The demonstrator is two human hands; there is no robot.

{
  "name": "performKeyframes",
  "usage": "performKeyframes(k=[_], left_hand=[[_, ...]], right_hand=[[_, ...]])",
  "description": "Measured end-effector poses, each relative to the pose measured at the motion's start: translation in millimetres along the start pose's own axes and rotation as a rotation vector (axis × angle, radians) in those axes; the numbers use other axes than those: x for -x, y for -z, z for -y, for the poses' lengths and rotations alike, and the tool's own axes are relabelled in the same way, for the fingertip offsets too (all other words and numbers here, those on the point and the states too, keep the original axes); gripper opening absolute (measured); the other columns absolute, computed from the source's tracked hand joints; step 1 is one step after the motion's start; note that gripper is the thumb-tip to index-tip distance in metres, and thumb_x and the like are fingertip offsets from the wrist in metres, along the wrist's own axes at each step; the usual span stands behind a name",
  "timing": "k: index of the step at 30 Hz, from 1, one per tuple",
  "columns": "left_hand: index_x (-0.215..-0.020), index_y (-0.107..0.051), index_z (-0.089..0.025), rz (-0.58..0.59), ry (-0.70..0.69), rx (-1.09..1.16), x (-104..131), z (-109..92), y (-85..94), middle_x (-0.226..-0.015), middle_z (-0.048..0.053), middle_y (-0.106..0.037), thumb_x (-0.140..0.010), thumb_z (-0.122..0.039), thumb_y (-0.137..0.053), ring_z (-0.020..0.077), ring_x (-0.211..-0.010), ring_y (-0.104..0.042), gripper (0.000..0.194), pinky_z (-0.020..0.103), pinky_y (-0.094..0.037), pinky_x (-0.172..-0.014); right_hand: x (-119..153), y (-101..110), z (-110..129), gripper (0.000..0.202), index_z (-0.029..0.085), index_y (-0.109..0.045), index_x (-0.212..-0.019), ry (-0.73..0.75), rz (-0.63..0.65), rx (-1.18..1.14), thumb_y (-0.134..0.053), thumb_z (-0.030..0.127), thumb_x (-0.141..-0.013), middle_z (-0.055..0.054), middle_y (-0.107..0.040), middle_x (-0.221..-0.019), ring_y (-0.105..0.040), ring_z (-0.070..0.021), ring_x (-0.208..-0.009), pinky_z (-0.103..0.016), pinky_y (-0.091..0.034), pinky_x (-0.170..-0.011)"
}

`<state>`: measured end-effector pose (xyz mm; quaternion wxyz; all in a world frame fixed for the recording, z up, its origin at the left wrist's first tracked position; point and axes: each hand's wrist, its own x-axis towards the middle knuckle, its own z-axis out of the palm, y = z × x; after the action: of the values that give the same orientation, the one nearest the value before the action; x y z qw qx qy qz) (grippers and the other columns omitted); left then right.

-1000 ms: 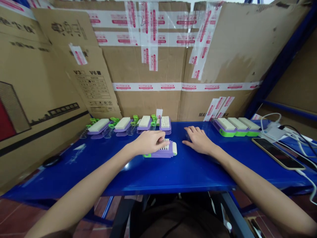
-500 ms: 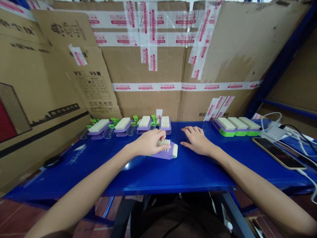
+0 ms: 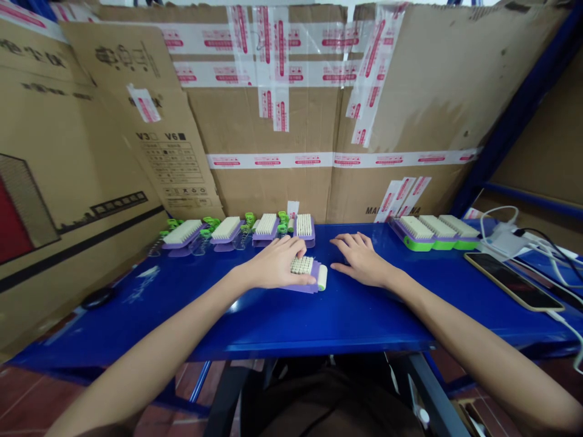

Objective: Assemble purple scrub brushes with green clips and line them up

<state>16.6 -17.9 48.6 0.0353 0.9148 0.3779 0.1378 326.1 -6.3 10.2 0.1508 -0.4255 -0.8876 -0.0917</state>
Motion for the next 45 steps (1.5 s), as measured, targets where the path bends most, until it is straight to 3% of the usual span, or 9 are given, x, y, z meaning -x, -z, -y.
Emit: performKeyframes(k=[4,11,16,24,27,35,40,45], left_hand=[[-0.108,-0.052,-0.023,-0.011,-0.005,-0.024,1,1,-2.1,-0.115,0.008,-0.066,-0.092,-0.082,-0.076,0.0306,-0.106,-0.059,0.065,0.043,-0.044,-0.092],[-0.138,-0.063,-0.024,0.007,-0.049,0.001,2,3,-5.4,-0.142,0.013,-0.073,-0.102,-0.077,-0.066,0.0363,-0.129,-0.066,0.065,0.047,-0.049,-0.106],[-0.142,-0.065,-0.024,0.035,-0.059,-0.012,2,0,-6.5,-0.139,0.013,-0.078,-0.105,-0.078,-0.061,0.0362,-0.124,-0.074,0.066,0.046,-0.054,-0.102],[-0.15,-0.063,-0.024,0.09,-0.025,-0.059,1,-3,-6.6,-0.149,0.015,-0.075,-0.091,-0.088,-0.074,0.041,-0.133,-0.073,0.088,0.046,-0.055,-0.103],[-0.15,-0.063,-0.023,0.077,-0.013,-0.073,2,-3,-9.0,-0.144,0.016,-0.077,-0.088,-0.091,-0.074,0.0409,-0.127,-0.076,0.092,0.044,-0.057,-0.096],[-0.146,-0.061,-0.014,0.042,-0.018,-0.17,4,-15,-19.1,-0.129,0.022,-0.08,-0.107,-0.078,-0.061,0.041,-0.113,-0.081,0.075,0.044,-0.06,-0.088],[-0.153,-0.055,-0.011,0.042,-0.048,-0.21,4,-16,-22.5,-0.139,0.024,-0.077,-0.113,-0.071,-0.056,0.0405,-0.119,-0.081,0.072,0.045,-0.063,-0.092],[-0.166,-0.045,-0.007,-0.009,-0.096,-0.241,4,-11,-32.6,-0.165,0.032,-0.06,-0.117,-0.068,-0.049,0.0423,-0.146,-0.07,0.078,0.049,-0.062,-0.112]], right_hand=[[0,0,0,0.06,0.022,-0.053,-0.164,0.01,0.0,-0.001,-0.06,0.051,-0.113,-0.021,-0.059,-0.162,-0.056,-0.0445,-0.151,-0.077,-0.033,-0.132],[0,0,-1,0.059,0.022,-0.053,-0.164,0.027,0.002,-0.001,-0.059,0.051,-0.113,-0.022,-0.059,-0.163,-0.055,-0.0446,-0.152,-0.077,-0.033,-0.132],[0,2,1,0.059,0.026,-0.053,-0.166,0.054,-0.007,-0.018,-0.06,0.05,-0.113,-0.02,-0.06,-0.163,-0.056,-0.0445,-0.151,-0.077,-0.035,-0.13],[0,6,6,0.055,0.024,-0.057,-0.162,0.072,0.009,-0.028,-0.059,0.051,-0.114,-0.019,-0.06,-0.161,-0.055,-0.0437,-0.148,-0.072,-0.038,-0.128],[0,6,7,0.055,0.024,-0.058,-0.162,0.078,0.008,-0.029,-0.059,0.051,-0.114,-0.019,-0.061,-0.161,-0.056,-0.0431,-0.147,-0.071,-0.039,-0.127],[0,6,6,0.051,0.027,-0.059,-0.161,0.09,0.0,-0.028,-0.056,0.049,-0.115,-0.018,-0.062,-0.158,-0.057,-0.0423,-0.142,-0.069,-0.042,-0.124],[0,6,6,0.05,0.024,-0.059,-0.16,0.079,0.011,-0.028,-0.055,0.045,-0.116,-0.019,-0.062,-0.159,-0.057,-0.0426,-0.143,-0.07,-0.042,-0.124],[0,6,6,0.049,0.023,-0.059,-0.159,0.087,0.017,-0.023,-0.057,0.044,-0.115,-0.019,-0.064,-0.157,-0.057,-0.0428,-0.142,-0.07,-0.042,-0.124]])
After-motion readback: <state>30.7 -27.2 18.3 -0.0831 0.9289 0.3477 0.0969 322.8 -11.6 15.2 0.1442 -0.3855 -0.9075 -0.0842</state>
